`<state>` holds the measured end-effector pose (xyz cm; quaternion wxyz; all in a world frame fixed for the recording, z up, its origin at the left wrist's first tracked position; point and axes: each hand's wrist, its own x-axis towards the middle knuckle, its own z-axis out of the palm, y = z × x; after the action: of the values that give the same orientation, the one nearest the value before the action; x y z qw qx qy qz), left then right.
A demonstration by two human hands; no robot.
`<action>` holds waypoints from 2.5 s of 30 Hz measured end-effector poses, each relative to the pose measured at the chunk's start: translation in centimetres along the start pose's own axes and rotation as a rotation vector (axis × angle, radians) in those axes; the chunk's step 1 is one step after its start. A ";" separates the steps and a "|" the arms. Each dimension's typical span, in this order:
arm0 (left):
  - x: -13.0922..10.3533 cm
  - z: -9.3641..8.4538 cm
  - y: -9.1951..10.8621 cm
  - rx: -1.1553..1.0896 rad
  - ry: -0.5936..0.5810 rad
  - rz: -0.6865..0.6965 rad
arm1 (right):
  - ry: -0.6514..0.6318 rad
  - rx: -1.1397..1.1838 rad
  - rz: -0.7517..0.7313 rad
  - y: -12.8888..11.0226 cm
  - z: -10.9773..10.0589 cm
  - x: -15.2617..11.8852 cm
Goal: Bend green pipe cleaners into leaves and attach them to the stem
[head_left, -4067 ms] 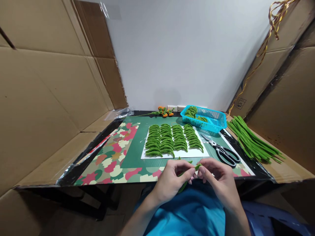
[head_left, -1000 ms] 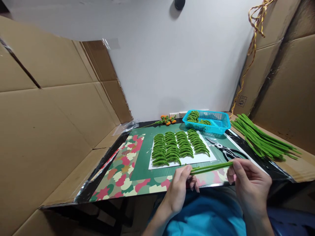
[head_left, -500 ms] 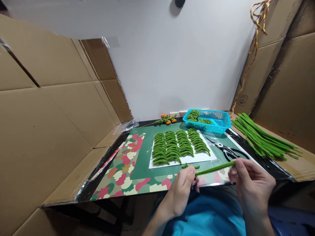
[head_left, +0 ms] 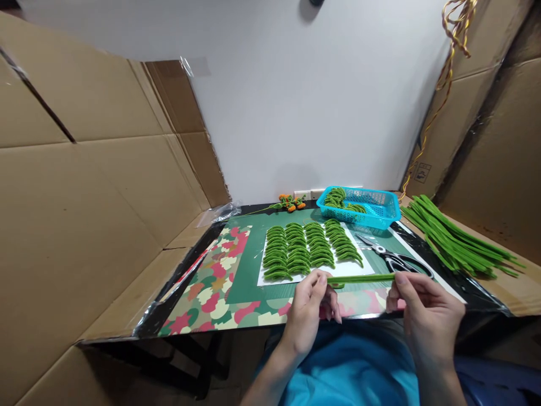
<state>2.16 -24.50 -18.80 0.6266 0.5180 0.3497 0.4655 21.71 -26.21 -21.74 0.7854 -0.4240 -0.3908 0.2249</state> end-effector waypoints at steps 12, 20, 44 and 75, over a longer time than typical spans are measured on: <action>0.1 -0.3 0.6 -0.201 -0.058 -0.012 | -0.105 -0.117 -0.066 -0.1 0.0 -0.1; 0.3 -0.5 -0.1 -0.168 -0.083 0.015 | -0.172 -0.077 -0.057 -0.1 -0.3 -0.2; 8.2 2.1 4.9 0.249 -0.522 0.104 | -0.190 -0.345 -0.409 -2.1 -1.7 1.4; 8.4 0.6 1.1 0.208 -0.577 0.030 | -0.343 -0.574 -0.718 -0.7 -2.5 2.1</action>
<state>5.15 -16.74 -17.19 0.6367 0.6954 0.1951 0.2702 24.93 -26.41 -21.07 0.5890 -0.4187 -0.6824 -0.1104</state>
